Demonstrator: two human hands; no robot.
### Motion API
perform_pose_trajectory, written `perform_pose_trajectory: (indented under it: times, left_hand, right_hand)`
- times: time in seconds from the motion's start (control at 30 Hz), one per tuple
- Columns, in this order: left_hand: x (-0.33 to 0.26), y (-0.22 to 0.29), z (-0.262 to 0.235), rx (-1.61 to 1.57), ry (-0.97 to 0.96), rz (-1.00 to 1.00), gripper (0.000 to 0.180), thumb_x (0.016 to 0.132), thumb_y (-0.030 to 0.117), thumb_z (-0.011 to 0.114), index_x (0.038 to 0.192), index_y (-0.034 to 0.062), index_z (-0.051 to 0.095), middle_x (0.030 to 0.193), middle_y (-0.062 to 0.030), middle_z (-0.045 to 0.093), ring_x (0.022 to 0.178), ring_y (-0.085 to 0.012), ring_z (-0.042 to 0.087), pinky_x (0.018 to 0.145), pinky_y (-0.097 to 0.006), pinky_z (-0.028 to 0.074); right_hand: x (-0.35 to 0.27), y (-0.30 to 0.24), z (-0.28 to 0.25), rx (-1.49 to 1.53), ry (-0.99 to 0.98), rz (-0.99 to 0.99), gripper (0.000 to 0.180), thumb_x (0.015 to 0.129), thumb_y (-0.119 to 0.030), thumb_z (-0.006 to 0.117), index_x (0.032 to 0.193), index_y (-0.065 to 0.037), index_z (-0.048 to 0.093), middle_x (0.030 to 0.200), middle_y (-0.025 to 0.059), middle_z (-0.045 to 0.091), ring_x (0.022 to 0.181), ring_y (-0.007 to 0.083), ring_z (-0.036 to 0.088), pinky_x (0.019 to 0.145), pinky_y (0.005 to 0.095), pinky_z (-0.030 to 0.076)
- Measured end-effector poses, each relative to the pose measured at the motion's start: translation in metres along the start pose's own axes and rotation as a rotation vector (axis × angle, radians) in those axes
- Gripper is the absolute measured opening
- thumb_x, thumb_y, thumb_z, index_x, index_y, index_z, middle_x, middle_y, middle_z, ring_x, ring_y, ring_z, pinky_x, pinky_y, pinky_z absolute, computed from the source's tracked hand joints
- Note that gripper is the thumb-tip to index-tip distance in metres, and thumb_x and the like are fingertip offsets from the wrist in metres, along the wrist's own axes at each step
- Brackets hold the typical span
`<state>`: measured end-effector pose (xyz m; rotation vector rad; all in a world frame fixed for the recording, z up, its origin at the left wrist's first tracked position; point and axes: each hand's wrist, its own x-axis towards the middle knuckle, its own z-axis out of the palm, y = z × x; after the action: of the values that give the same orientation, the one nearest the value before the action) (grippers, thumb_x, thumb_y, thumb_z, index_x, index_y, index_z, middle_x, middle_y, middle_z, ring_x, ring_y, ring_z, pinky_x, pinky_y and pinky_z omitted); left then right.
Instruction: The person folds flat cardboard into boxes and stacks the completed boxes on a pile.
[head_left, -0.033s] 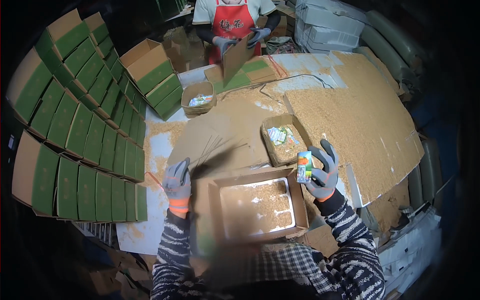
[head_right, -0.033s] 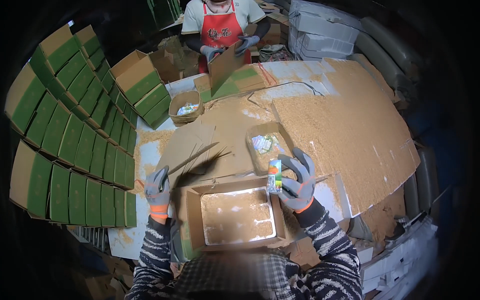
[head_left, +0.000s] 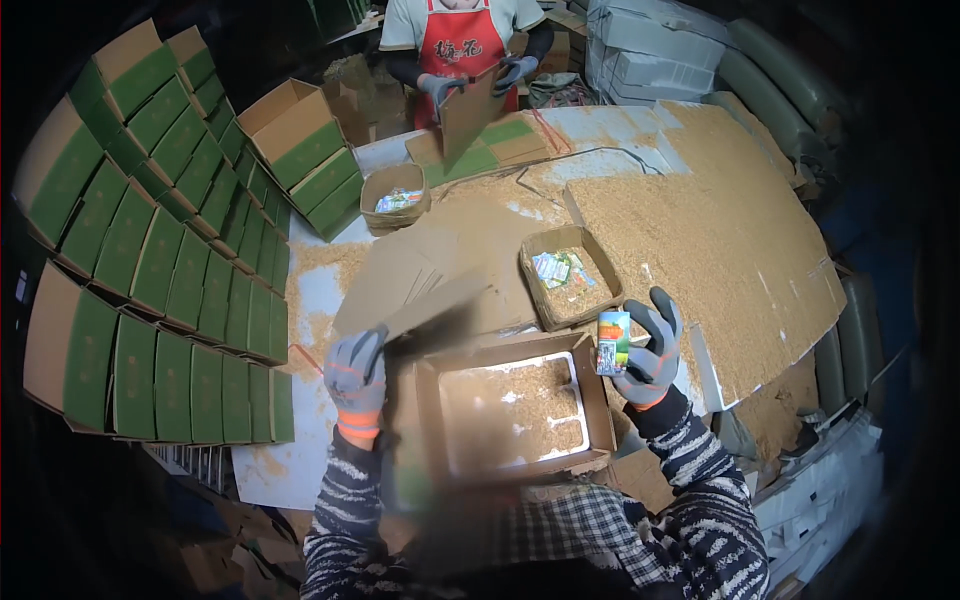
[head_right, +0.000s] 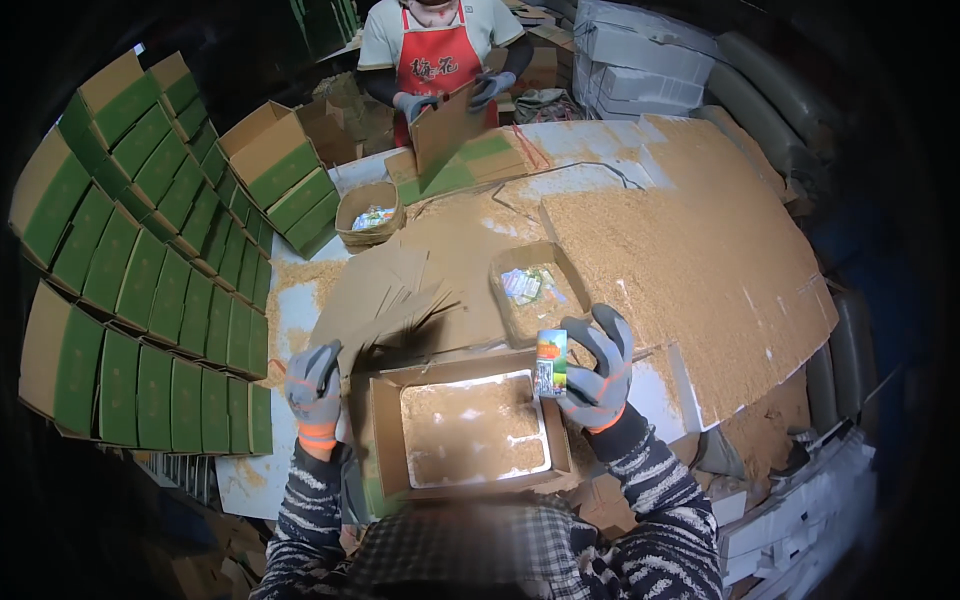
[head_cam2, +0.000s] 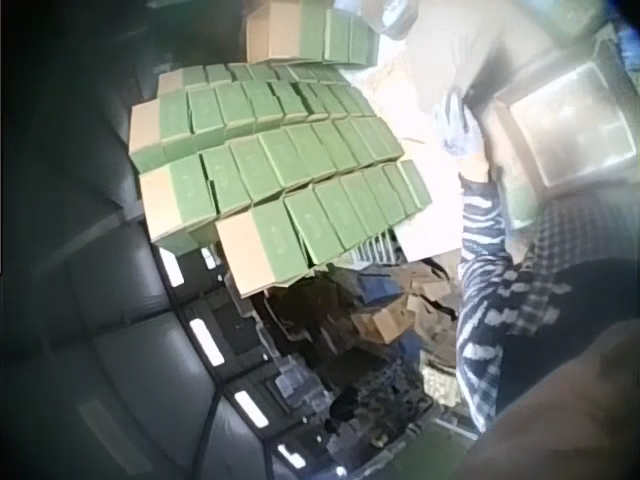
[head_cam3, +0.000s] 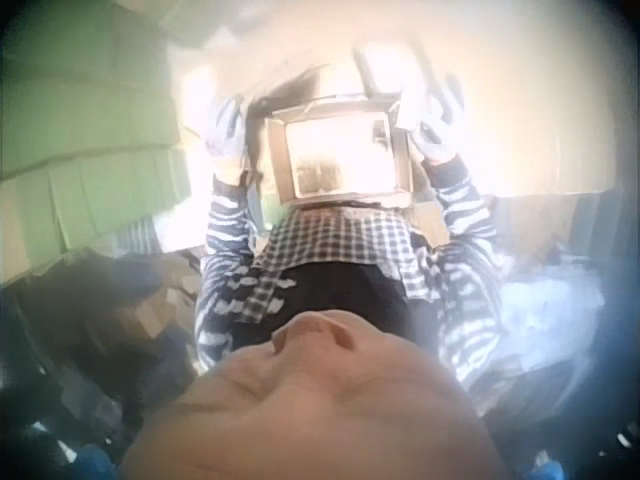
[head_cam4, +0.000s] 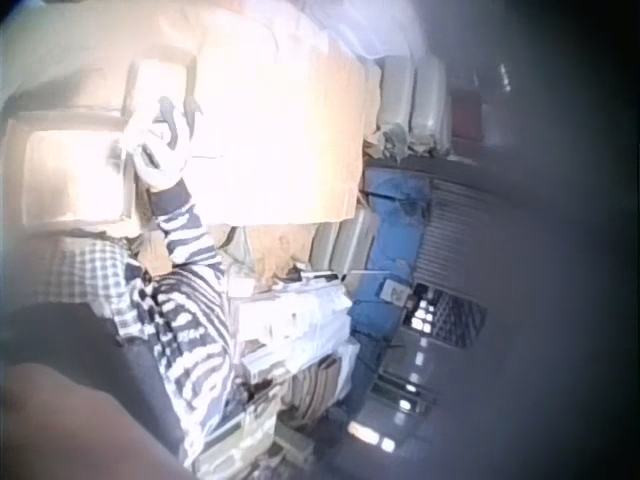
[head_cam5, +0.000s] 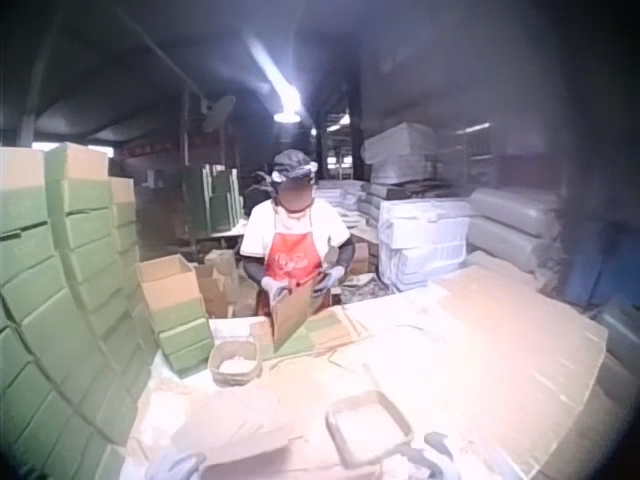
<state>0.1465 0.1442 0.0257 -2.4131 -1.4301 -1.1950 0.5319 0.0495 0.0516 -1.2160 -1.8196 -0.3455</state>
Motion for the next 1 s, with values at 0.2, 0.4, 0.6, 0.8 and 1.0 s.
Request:
perform_pose_trajectory:
  times: [0.2, 0.4, 0.6, 0.8, 1.0]
  left_hand:
    - [-0.052, 0.11, -0.041, -0.104, -0.834, 0.41, 0.032, 0.076, 0.013, 0.066, 0.108, 0.0142, 0.066, 0.101, -0.0045, 0.063, 0.091, -0.0237, 0.061, 0.073, -0.035, 0.051]
    - [-0.102, 0.107, -0.01, -0.185, -1.169, 0.505, 0.029, 0.082, 0.02, 0.064, 0.109, 0.0131, 0.063, 0.1, -0.0054, 0.063, 0.091, -0.0272, 0.061, 0.078, -0.039, 0.05]
    - [-0.083, 0.082, -0.061, -0.576, -0.35, -0.122, 0.038, 0.085, 0.002, 0.051, 0.122, 0.0016, 0.062, 0.12, -0.0163, 0.064, 0.113, -0.029, 0.06, 0.1, -0.037, 0.045]
    - [-0.168, 0.029, 0.021, -1.169, -0.438, -0.898, 0.059, 0.09, 0.012, 0.058, 0.144, 0.0, 0.037, 0.143, -0.0189, 0.045, 0.129, -0.0288, 0.047, 0.106, -0.038, 0.04]
    - [-0.175, 0.06, 0.039, -0.56, -0.548, -0.792, 0.07, 0.094, 0.042, 0.06, 0.142, -0.0035, 0.037, 0.128, -0.0232, 0.056, 0.116, -0.0329, 0.057, 0.098, -0.039, 0.045]
  right_hand:
    - [-0.02, -0.058, -0.021, 0.056, -0.064, -0.172, 0.02, 0.069, -0.029, 0.076, 0.087, -0.025, 0.069, 0.131, 0.0109, 0.056, 0.131, 0.041, 0.037, 0.107, 0.0563, 0.031]
    - [-0.097, -0.065, 0.06, -0.054, -0.857, -0.216, 0.033, 0.081, -0.022, 0.061, 0.112, -0.013, 0.063, 0.137, 0.015, 0.05, 0.13, 0.0375, 0.042, 0.111, 0.0518, 0.03]
    - [-0.057, -0.066, -0.01, 0.242, -0.626, 0.242, 0.06, 0.078, -0.001, 0.059, 0.136, -0.012, 0.05, 0.145, 0.0206, 0.041, 0.134, 0.0434, 0.035, 0.114, 0.0482, 0.028]
    - [-0.136, -0.002, 0.013, 0.743, -0.692, 1.081, 0.084, 0.09, -0.039, 0.064, 0.152, -0.001, 0.022, 0.153, 0.0208, 0.032, 0.141, 0.0286, 0.034, 0.114, 0.0343, 0.028]
    - [-0.127, -0.061, 0.038, 0.828, -0.67, 1.01, 0.077, 0.088, -0.032, 0.071, 0.146, -0.002, 0.031, 0.127, 0.0139, 0.058, 0.11, 0.0214, 0.057, 0.093, 0.0329, 0.047]
